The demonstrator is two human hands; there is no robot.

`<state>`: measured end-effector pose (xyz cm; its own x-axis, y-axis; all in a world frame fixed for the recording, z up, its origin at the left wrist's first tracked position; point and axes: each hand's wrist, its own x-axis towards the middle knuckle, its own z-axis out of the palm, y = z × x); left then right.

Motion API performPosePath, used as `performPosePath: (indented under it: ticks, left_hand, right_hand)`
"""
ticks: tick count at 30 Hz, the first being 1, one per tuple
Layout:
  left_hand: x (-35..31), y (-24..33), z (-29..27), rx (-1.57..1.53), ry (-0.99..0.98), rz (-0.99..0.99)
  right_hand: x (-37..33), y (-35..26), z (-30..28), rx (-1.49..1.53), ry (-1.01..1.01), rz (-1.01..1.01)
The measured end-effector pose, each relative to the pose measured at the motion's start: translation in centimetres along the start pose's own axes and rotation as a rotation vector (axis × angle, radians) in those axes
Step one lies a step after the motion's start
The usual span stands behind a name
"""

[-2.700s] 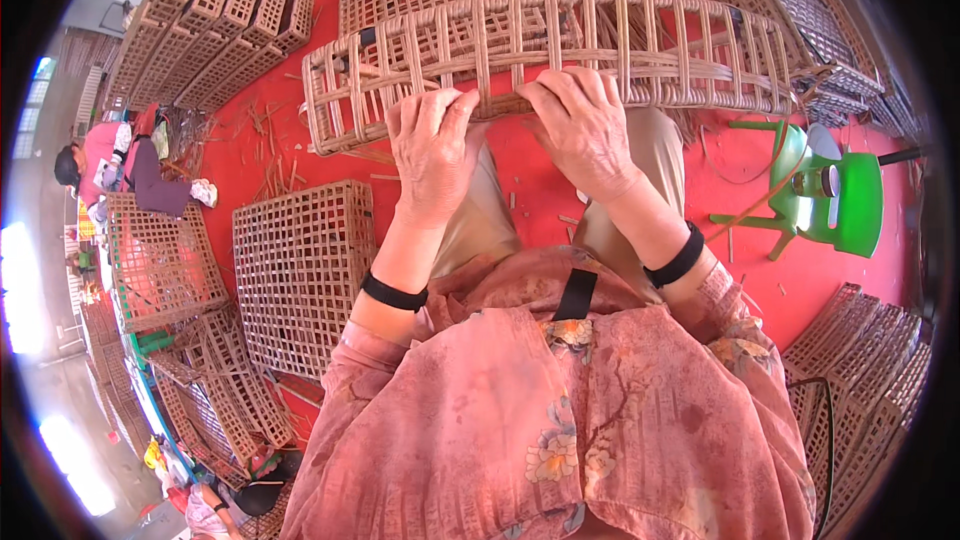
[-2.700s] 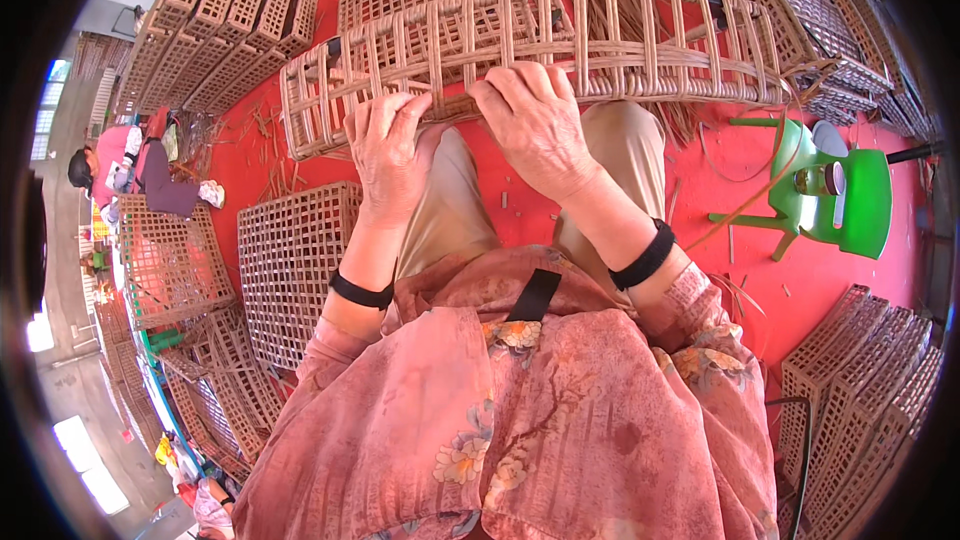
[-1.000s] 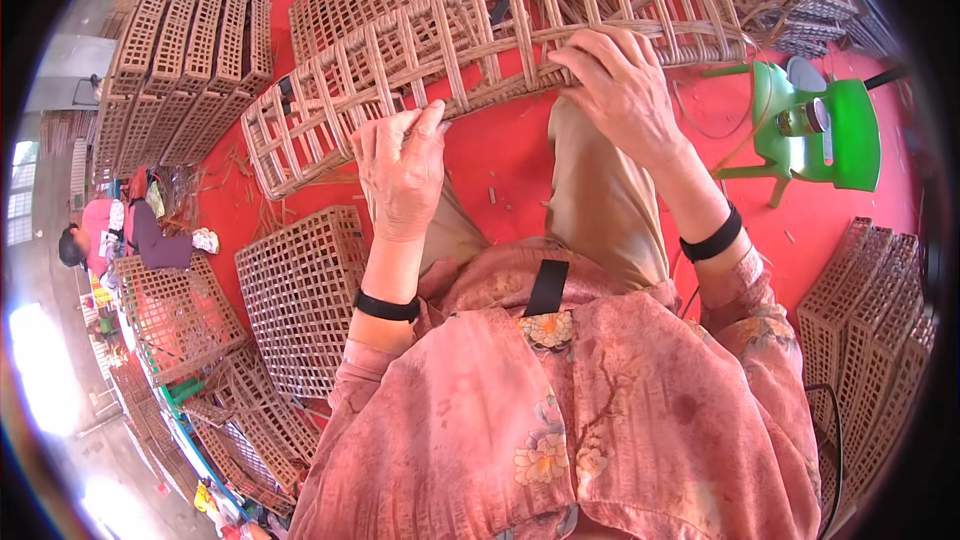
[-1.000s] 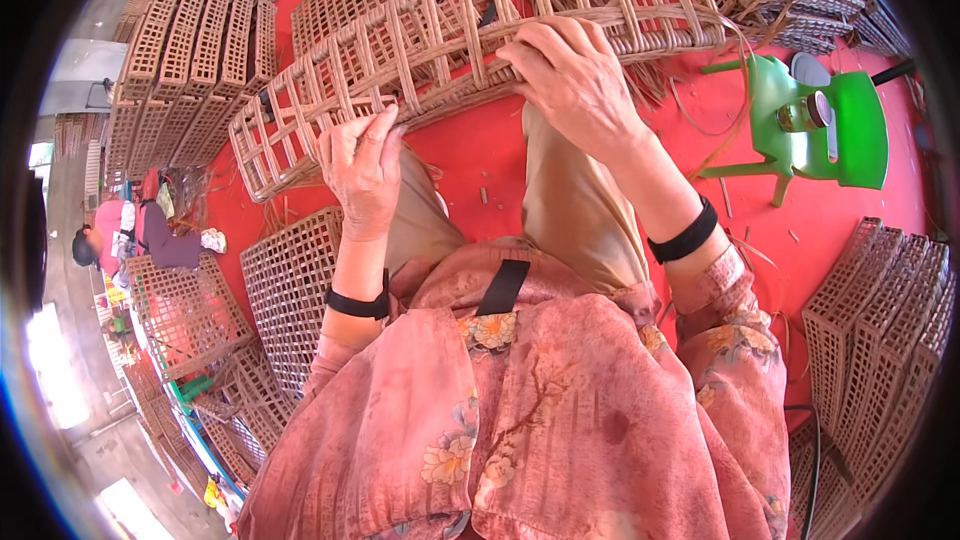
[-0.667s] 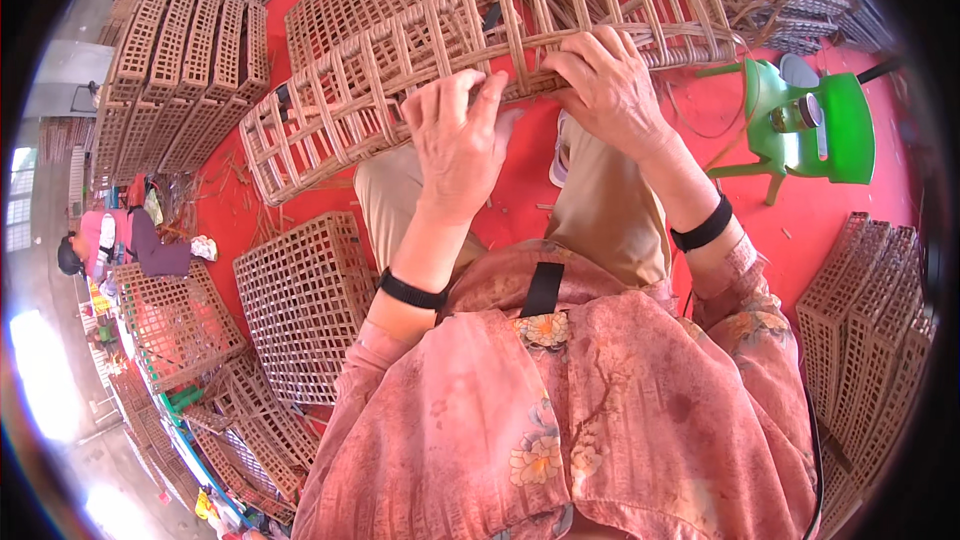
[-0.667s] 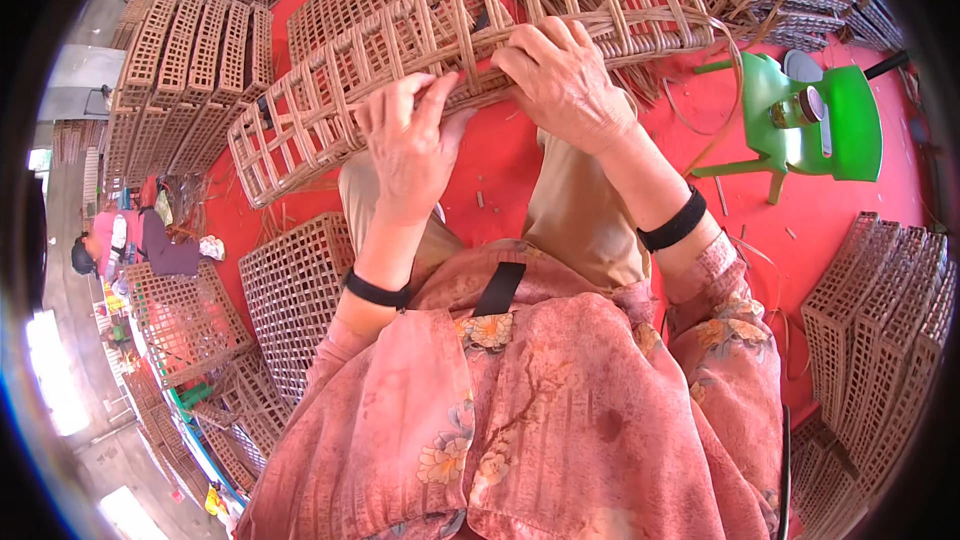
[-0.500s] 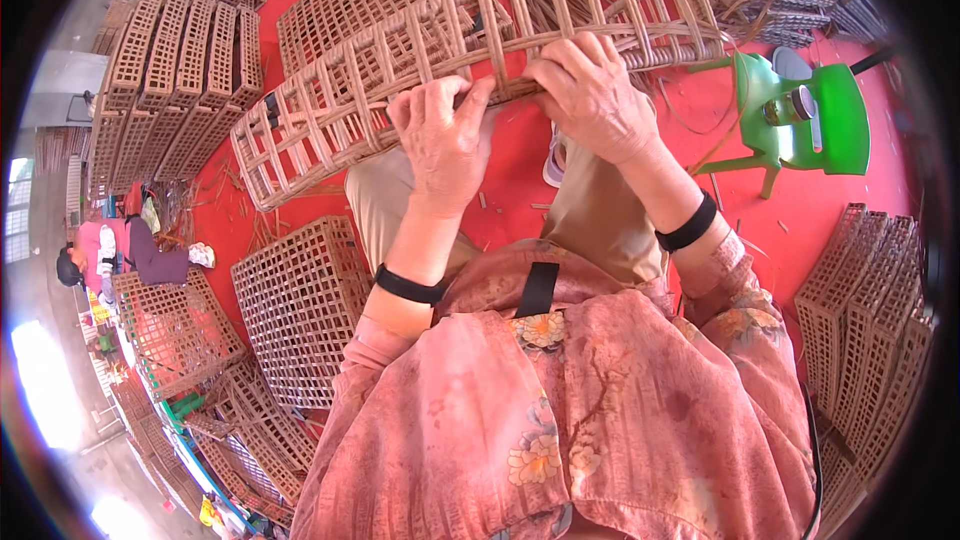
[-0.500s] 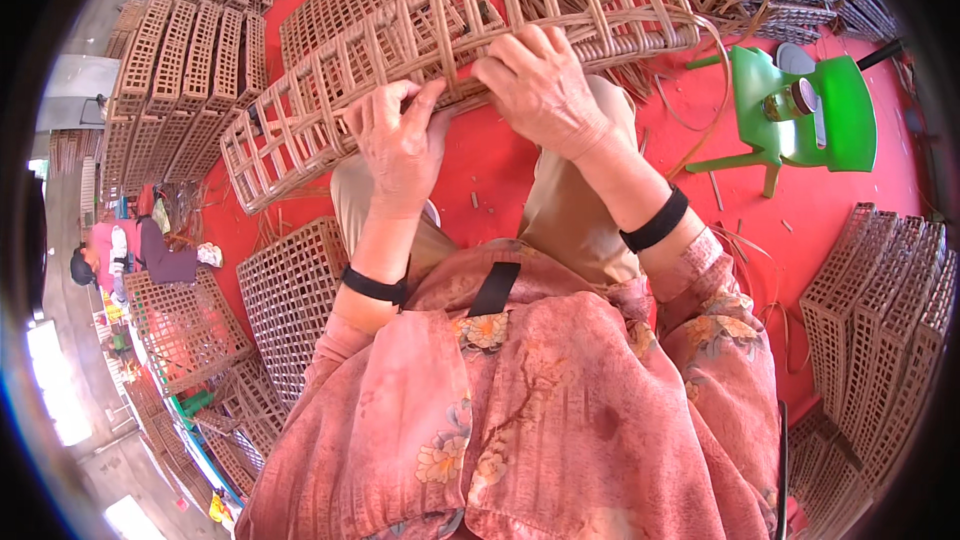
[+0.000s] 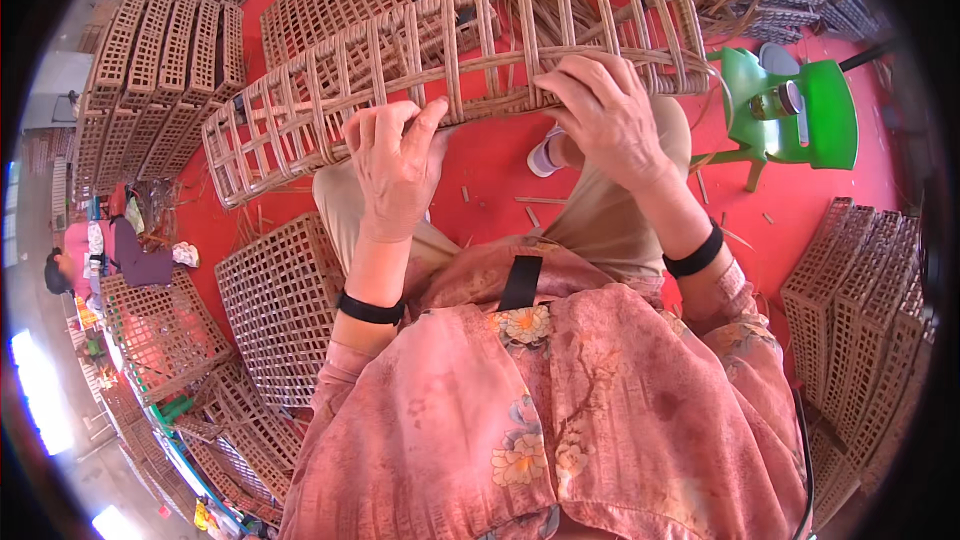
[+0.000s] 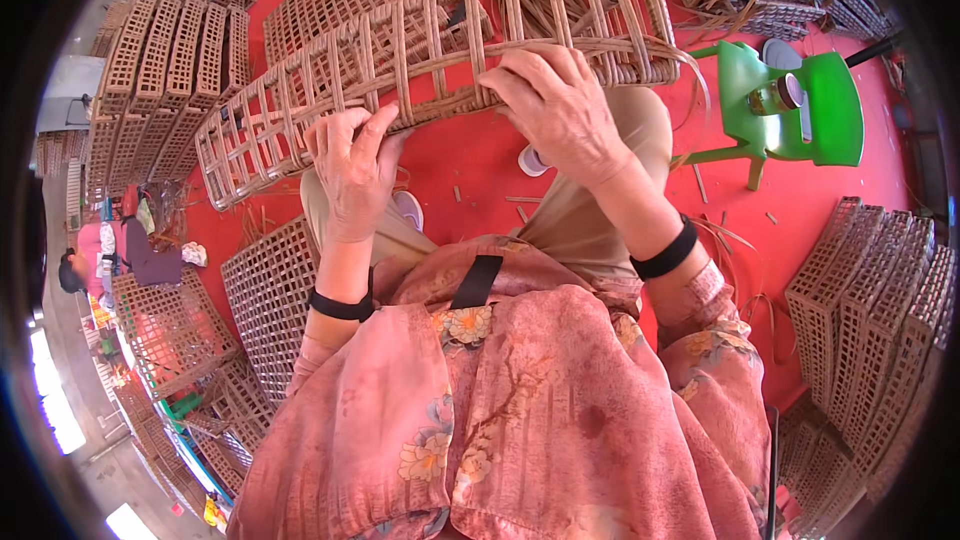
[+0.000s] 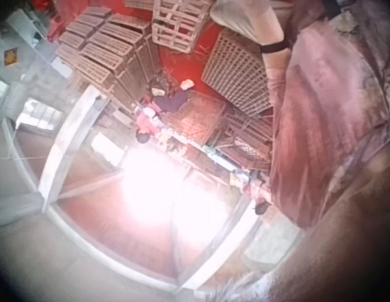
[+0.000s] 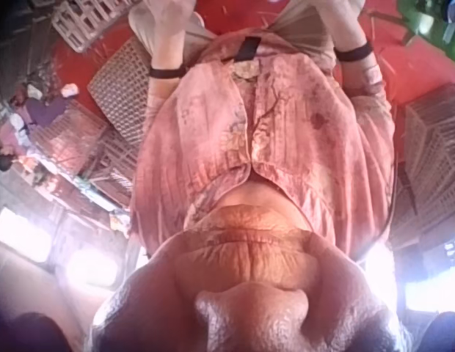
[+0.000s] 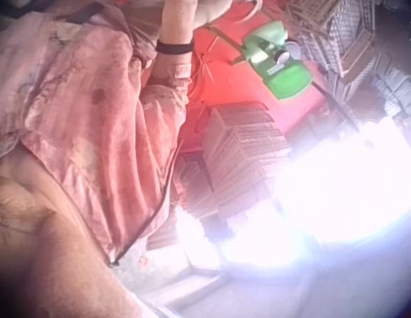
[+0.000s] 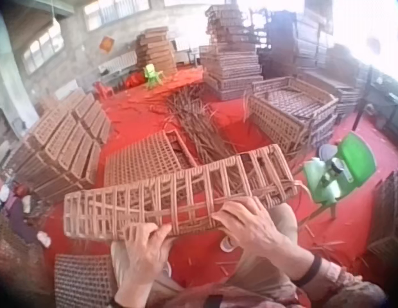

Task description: The recorder is weaving thin bamboo strips into a pre-constructed bamboo frame to create a basket or furniture component.

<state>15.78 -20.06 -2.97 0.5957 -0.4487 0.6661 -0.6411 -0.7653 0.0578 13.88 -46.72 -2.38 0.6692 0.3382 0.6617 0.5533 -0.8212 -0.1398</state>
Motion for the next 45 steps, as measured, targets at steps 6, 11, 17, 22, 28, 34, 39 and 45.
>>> performPosePath:
  ticks: [6, 11, 17, 22, 28, 34, 39, 45]
  left_hand:
    - [2.4, 3.4, -0.5, -0.136, 0.03, -0.038]
    - [4.6, 5.4, 1.7, -0.174, -0.035, -0.001]
    - [4.6, 6.2, 2.6, -0.187, 0.015, -0.036]
    - [4.2, 6.1, 3.0, -0.158, 0.013, 0.011]
    - [3.9, 6.0, 2.9, -0.166, 0.026, 0.007]
    - [3.8, 5.9, 3.6, -0.207, 0.053, -0.022]
    - [3.4, 6.0, 4.2, -0.204, 0.08, -0.031]
    - [3.2, 5.8, 4.4, -0.193, 0.078, -0.036]
  right_hand:
    - [0.4, 1.2, -2.4, -0.114, -0.089, 0.03]
    - [1.0, 1.3, -2.9, -0.145, -0.126, -0.006]
    - [0.7, 2.1, -2.5, -0.145, -0.107, -0.081]
    - [-0.8, 2.0, -1.8, -0.175, 0.02, -0.086]
    - [-1.5, 1.4, -2.1, -0.078, 0.045, 0.019]
    - [-4.6, 5.2, -3.9, -0.163, 0.422, 0.369]
    - [-8.0, 8.4, -5.7, -0.212, 0.43, 0.717]
    - [-8.5, 12.1, -8.1, 0.006, 0.252, 0.687]
